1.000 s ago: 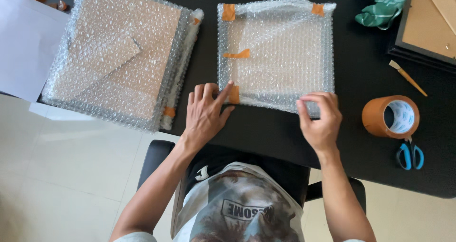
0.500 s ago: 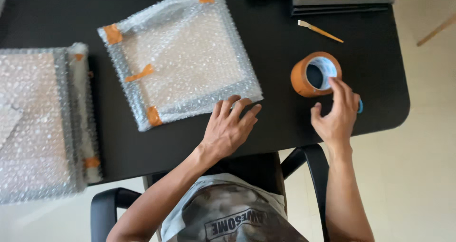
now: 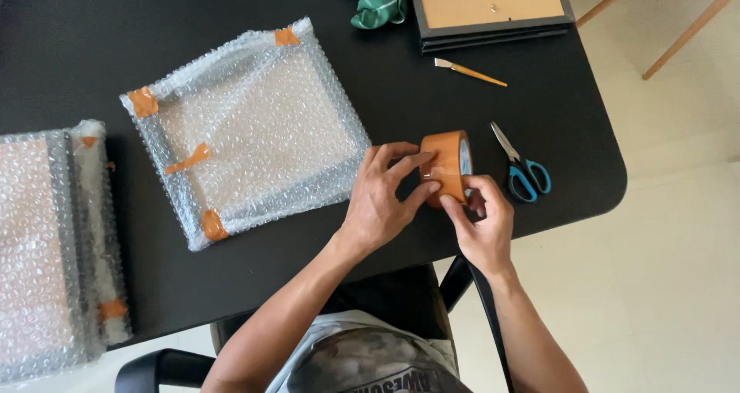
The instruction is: The person wraps several picture frames in bubble wrap, securing the edges and corners with pieces of tape cut with scissors.
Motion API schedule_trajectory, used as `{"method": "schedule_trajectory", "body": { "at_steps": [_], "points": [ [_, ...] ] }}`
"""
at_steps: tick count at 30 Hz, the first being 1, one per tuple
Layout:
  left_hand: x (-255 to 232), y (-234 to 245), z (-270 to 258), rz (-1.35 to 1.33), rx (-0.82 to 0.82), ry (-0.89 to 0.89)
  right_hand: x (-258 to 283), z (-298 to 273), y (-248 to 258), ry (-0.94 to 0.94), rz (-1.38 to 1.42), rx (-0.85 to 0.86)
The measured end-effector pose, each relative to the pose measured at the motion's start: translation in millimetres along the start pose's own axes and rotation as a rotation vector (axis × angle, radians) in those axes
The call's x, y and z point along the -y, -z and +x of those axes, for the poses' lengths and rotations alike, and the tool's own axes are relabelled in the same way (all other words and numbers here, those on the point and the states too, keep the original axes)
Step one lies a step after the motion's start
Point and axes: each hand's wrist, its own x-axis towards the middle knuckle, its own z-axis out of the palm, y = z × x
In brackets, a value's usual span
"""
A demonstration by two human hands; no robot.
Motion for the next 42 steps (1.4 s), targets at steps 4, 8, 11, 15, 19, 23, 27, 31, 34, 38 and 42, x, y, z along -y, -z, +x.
{"method": "schedule_trajectory", "body": {
  "at_steps": [4, 8, 11, 15, 19, 23, 27, 31, 34, 38, 42],
  "points": [
    [-6, 11, 1, 0.099, -0.001, -0.016, -12, -9, -14, -0.062, 0.119, 0.005],
    [-8, 14, 3, 0.242, -0.071, -0.052, -15, -11, -23, -0.061, 0.224, 0.025],
    [-10, 14, 7, 0.345, -0.107, -0.103, -16, -13, -27, -0.053, 0.268, 0.045],
    [3, 7, 7, 0.45, -0.14, -0.182, -15, -17, -35, -0.113, 0.286, 0.066],
    [4, 13, 4, 0.512, -0.12, -0.181, 4, -16, -37, -0.201, 0.355, 0.104],
    [4, 16, 3, 0.427, -0.135, -0.203, 14, -13, -36, -0.223, 0.37, 0.153],
    [16, 2, 6, 0.291, -0.145, -0.222, 29, -9, -32, -0.407, 0.525, 0.169],
    [15, 5, 16, 0.282, -0.055, -0.176, 20, -9, -25, -0.313, 0.407, 0.111],
    [7, 15, 25, 0.148, 0.073, -0.084, 6, -8, -24, -0.318, 0.442, 0.081],
    [-7, 32, 34, 0.117, 0.185, -0.027, 7, -7, -24, -0.277, 0.412, 0.103],
    [-16, 45, 37, 0.064, 0.245, -0.01, 21, -5, -22, -0.265, 0.398, 0.119]
  ]
}}
